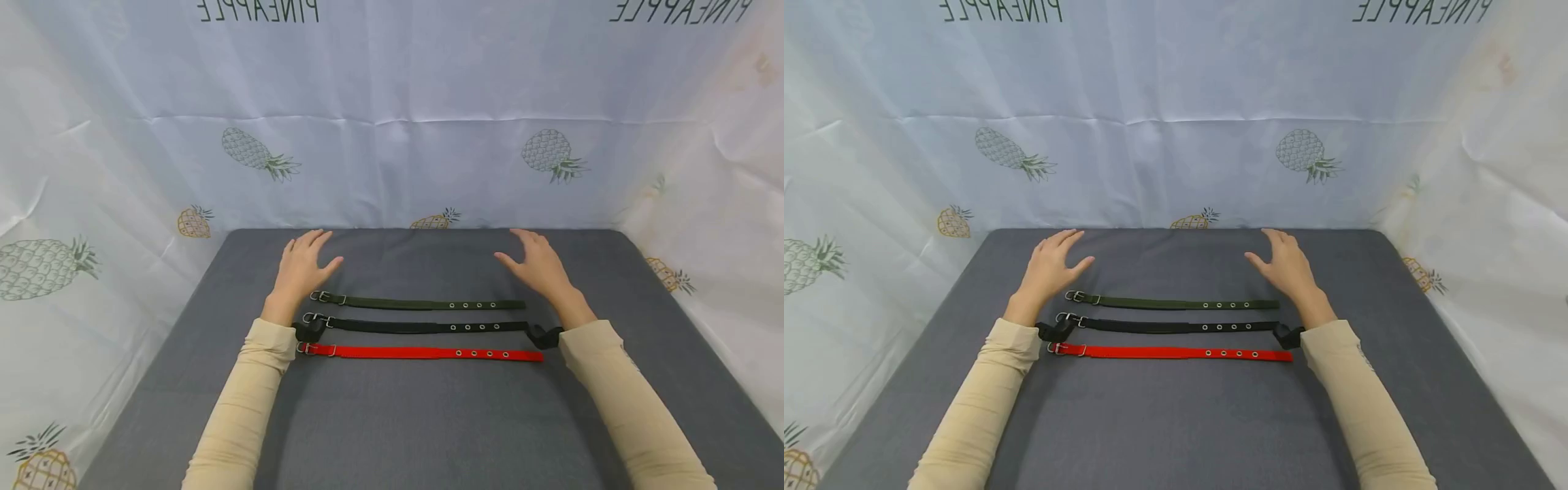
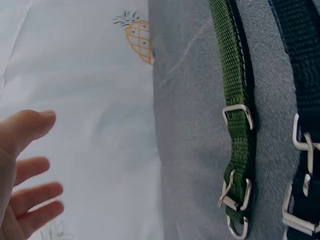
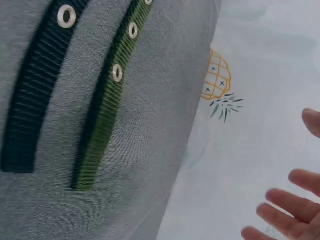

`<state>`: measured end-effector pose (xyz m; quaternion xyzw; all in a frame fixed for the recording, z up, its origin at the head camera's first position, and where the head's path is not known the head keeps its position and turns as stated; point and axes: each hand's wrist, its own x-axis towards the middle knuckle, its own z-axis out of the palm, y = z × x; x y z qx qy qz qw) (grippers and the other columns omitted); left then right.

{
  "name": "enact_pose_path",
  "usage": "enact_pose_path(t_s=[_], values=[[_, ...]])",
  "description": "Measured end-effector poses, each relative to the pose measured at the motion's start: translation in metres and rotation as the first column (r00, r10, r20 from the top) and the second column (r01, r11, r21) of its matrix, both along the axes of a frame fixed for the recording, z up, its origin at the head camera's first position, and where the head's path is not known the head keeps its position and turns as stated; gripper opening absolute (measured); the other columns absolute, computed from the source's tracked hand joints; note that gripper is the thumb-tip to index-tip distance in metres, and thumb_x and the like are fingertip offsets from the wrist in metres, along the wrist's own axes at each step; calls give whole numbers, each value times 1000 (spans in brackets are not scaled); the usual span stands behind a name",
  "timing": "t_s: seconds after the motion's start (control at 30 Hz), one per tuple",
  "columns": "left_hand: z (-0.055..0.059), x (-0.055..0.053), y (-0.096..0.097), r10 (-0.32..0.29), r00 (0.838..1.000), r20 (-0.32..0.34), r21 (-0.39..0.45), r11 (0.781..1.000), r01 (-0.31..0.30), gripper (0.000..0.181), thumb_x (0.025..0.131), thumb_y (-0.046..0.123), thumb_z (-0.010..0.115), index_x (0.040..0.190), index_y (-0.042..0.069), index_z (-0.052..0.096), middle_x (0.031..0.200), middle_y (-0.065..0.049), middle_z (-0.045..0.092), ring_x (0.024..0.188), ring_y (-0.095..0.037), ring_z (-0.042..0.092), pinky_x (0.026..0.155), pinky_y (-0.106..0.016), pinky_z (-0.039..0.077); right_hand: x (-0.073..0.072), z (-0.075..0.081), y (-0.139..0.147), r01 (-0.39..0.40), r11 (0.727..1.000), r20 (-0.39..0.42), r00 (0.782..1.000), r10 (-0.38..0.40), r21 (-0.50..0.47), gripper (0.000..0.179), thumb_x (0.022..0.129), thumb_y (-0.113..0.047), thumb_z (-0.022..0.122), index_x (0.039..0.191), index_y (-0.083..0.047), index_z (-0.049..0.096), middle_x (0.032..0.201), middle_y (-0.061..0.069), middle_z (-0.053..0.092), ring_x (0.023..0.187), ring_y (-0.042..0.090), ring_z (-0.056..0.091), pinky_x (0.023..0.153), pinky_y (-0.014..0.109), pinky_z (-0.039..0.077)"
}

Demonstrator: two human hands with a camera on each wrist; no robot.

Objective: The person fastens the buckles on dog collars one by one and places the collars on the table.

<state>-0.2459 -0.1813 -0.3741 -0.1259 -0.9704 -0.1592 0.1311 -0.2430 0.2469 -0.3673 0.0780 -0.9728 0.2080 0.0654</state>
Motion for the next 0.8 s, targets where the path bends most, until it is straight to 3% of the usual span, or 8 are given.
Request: enact_pose_path(t_s=[0.17, 0.3, 0.43, 0.57, 0.8], values=[[-1, 7, -6, -81, 993, 84, 66, 995, 75, 55, 93, 29, 64, 141, 7, 48, 145, -19, 48, 134, -39, 44, 111, -58, 36, 7, -3, 7, -79, 996, 38, 996, 80, -26, 60, 94, -28, 63, 140, 5, 43, 141, 32, 44, 129, 49, 41, 105, 64, 36], [-3, 11, -11, -144, 973, 179, 133, 984, 121, 51, 93, 26, 65, 138, 7, 51, 142, -19, 50, 133, -39, 46, 109, -56, 39, 13, -9, 14, -118, 989, 63, 990, 124, -87, 50, 93, -21, 65, 132, 7, 52, 132, 32, 53, 118, 47, 53, 96, 59, 45], [-6, 11, -19, -215, 953, 215, 194, 965, 174, 47, 91, 19, 67, 134, 2, 55, 135, -21, 56, 127, -40, 51, 106, -55, 42, 16, -16, 20, -131, 980, 129, 980, 151, -152, 46, 92, -21, 66, 127, 6, 56, 127, 31, 58, 112, 46, 59, 91, 55, 50], [-11, 10, -27, -255, 930, 263, 227, 954, 198, 45, 89, 15, 69, 130, -1, 58, 128, -23, 61, 121, -40, 55, 104, -56, 43, 17, -24, 24, -149, 968, 201, 961, 190, -203, 45, 90, -21, 68, 125, 7, 59, 125, 31, 59, 110, 47, 61, 88, 53, 53], [-22, 4, -34, -272, 893, 358, 248, 950, 189, 42, 88, 17, 70, 124, -3, 62, 125, -24, 63, 120, -42, 55, 105, -55, 42, 14, -39, 35, -161, 950, 305, 921, 243, -269, 45, 88, -19, 70, 124, 7, 60, 125, 30, 60, 113, 44, 61, 89, 49, 54]])
